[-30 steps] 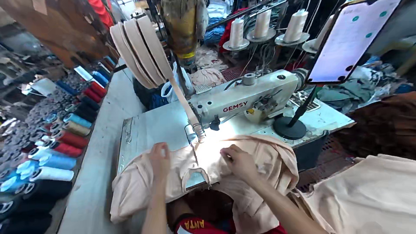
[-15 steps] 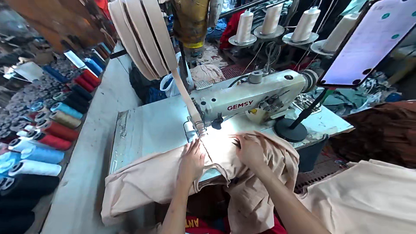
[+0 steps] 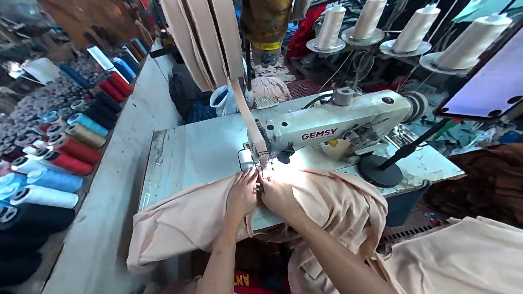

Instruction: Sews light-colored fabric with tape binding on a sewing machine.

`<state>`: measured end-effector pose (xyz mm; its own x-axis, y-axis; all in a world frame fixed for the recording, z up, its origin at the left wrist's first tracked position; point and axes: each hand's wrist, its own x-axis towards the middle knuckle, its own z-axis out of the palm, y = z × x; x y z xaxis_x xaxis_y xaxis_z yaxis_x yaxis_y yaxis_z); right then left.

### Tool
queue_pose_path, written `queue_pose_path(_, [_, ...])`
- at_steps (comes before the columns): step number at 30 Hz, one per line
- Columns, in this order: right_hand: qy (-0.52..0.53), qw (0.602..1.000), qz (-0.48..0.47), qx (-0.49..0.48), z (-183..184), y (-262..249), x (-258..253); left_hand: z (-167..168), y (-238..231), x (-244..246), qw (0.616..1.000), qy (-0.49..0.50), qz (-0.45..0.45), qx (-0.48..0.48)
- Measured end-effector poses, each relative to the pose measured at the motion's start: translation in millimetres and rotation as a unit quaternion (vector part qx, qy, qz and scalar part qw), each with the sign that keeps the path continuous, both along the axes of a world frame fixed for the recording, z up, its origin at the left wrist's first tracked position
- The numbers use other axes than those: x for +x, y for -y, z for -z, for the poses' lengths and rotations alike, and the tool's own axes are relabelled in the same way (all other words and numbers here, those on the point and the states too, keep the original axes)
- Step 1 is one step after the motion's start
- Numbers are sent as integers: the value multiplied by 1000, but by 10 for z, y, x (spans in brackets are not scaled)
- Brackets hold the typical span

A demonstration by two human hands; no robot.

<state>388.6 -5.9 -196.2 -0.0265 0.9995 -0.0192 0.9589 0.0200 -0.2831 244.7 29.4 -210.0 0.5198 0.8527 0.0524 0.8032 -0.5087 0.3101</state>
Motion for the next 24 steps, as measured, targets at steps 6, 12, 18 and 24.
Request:
queue_pose_path(6, [-5, 1000, -3, -1, -6, 102, 82, 3, -93, 13, 1000, -14, 8, 24])
queue_pose_path(12, [-41, 999, -28, -22, -60, 184, 176, -41, -568, -58, 999, -1, 41, -2])
queue_pose_path(18, [-71, 996, -29, -53, -149, 60, 232, -216, -235, 115, 976, 143, -166, 23])
queue_pose_path(24, [-324, 943, 66, 29, 46, 83, 498, 92, 483, 189, 920, 357, -160, -24])
